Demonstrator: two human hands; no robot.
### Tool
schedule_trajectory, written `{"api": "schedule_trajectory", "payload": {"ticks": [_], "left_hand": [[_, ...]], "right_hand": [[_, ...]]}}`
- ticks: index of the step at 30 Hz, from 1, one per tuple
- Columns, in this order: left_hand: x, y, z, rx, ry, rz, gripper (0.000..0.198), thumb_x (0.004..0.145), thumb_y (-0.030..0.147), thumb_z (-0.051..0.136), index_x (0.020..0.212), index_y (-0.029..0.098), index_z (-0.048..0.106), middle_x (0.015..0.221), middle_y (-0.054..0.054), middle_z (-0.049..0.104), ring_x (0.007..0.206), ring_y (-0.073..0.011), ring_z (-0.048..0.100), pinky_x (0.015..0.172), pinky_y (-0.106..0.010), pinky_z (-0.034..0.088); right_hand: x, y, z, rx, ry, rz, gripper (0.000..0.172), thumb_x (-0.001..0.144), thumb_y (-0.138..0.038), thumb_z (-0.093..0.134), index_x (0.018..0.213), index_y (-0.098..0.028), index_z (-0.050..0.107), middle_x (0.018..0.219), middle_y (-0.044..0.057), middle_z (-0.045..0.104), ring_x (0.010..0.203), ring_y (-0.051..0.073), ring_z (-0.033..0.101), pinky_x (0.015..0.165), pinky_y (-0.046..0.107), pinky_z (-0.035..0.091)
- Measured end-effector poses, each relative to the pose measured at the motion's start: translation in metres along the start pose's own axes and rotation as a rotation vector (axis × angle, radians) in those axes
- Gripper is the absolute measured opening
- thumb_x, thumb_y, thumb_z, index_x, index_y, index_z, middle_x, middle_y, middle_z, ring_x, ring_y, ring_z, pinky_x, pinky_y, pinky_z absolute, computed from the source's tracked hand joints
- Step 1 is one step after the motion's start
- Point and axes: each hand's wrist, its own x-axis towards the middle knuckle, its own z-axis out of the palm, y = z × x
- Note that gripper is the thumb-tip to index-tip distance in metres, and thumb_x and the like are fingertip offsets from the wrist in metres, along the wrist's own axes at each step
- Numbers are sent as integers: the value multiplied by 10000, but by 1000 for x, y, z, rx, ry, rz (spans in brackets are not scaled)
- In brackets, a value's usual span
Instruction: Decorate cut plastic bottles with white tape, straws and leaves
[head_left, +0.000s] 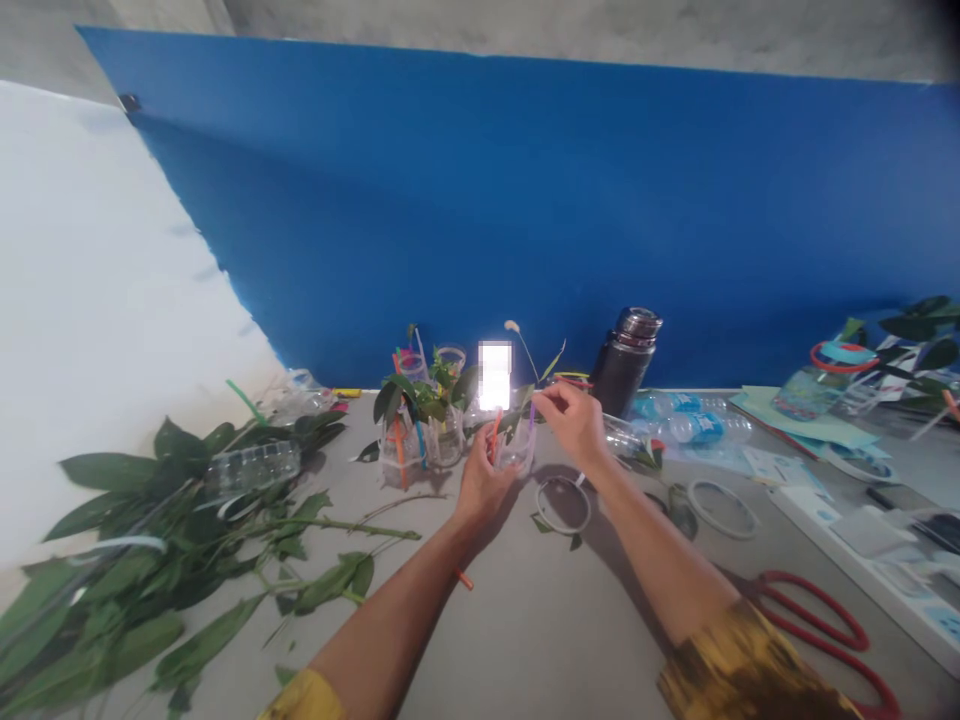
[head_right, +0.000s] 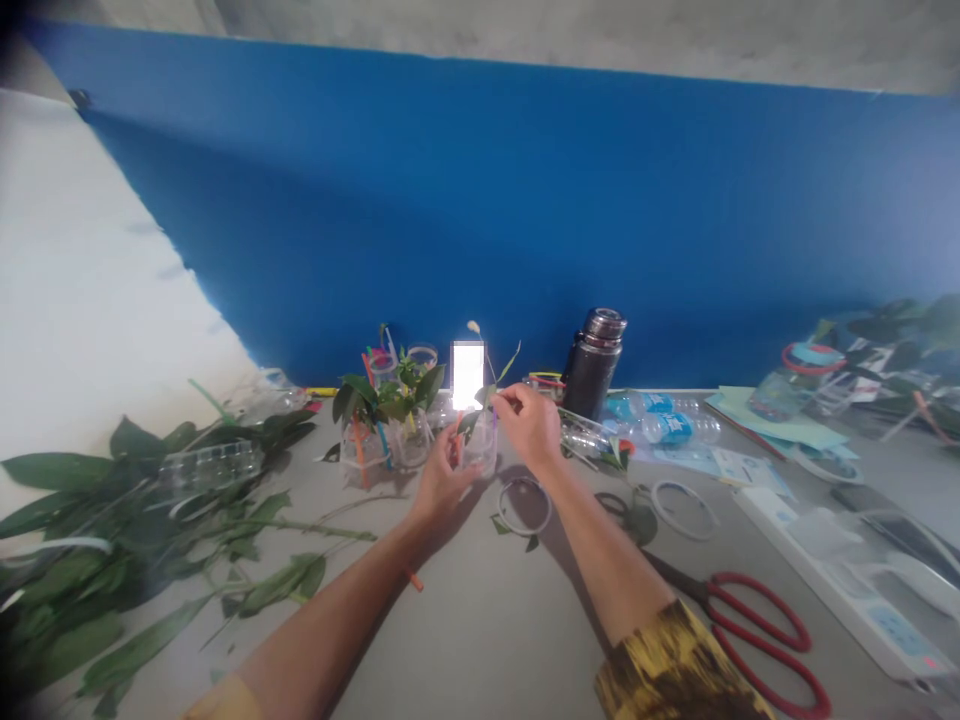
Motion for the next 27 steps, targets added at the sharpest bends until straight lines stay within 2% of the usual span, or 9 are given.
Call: {"api": "schedule_trajectory", "payload": {"ticks": [10,18,27], "left_hand": [[0,-4,0,-3,7,-3,736,729,135,769,1425,249,560,1431,-116,683,1413,-352,619,1224,-531,481],[1,-5,0,18,5,20,727,735,155,776,1430,246,581,1364,-110,707,1376,-350,642,1169,-501,528],[2,-7,0,17,12,-3,716,734,137,784,1412,229,574,1392,-120,694,1388,-348,633,1203,-503,505]], "right_hand": [[-2,1,-1,19,-6,8,287,870,-496,664,761,-239,734,721,30,746,677,216,659,697,324,468],[-2,4,-1,6,21,6,267,883,-477,680,772,-243,746,725,25,751,677,213,666,717,324,494],[-3,4,-1,43,28,18,275,884,-487,668,783,-240,738,746,41,767,696,227,683,727,333,503]]}}
